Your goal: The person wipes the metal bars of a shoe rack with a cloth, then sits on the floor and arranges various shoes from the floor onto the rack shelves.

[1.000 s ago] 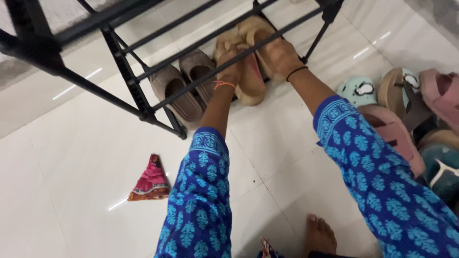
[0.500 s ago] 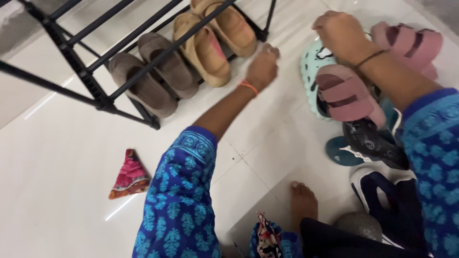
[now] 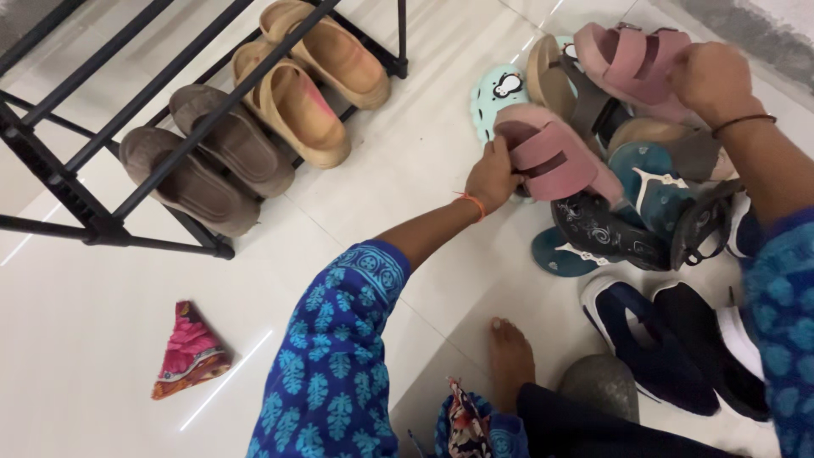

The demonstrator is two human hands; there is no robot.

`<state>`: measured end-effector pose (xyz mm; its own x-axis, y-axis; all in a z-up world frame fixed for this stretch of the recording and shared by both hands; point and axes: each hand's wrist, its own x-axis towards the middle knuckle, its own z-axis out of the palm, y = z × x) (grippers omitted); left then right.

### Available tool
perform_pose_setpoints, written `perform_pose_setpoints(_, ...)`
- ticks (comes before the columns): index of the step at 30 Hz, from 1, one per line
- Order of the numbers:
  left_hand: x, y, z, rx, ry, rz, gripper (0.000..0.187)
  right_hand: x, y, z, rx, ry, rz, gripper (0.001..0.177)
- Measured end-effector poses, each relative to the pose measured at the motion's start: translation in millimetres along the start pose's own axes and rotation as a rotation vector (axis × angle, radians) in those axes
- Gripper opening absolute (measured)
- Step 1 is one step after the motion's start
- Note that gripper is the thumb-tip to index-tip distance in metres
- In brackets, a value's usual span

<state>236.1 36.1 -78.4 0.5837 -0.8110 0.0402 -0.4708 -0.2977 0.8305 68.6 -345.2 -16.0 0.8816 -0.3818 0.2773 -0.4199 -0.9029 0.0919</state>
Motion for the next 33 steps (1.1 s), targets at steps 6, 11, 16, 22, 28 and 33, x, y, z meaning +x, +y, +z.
perform_pose_setpoints(6,25.6,-18.7,25.7,0.123,-0.039,0.059,0.035,11.6,19.3,30.0,0.472,0.020,0.371,0.031)
perform_pose_setpoints(11,38.9,-31.7,29.7,0.058,-0.103,0.117,0.032,12.6,11.0,23.8,1.063,-0.260,0.782,0.027)
perform_pose_setpoints(16,49.5,-17.7,9.9,0.094,-0.081,0.123,0.044,10.4,-29.0,-0.3,1.217,-0.229,0.577,0.013)
perform_pose_setpoints(22,67.1,-11.5,-104.9,0.246,-0.056,0.022,0.034,33.6,-140.0,-85.7,1.433,-0.112,0.227,0.012)
perform_pose_setpoints(28,45.8,-41.4,-302.9,0.321,0.191,-0.019,0.037,62.6,-293.9,-185.9,1.493,-0.111,-0.147,0.007)
perform_pose_setpoints(33,-8.4,-70.5,-415.0,0.505,0.440,-0.046,0.035,119.7,-434.5,-224.4,1.775,-0.214,-0.327,0.008)
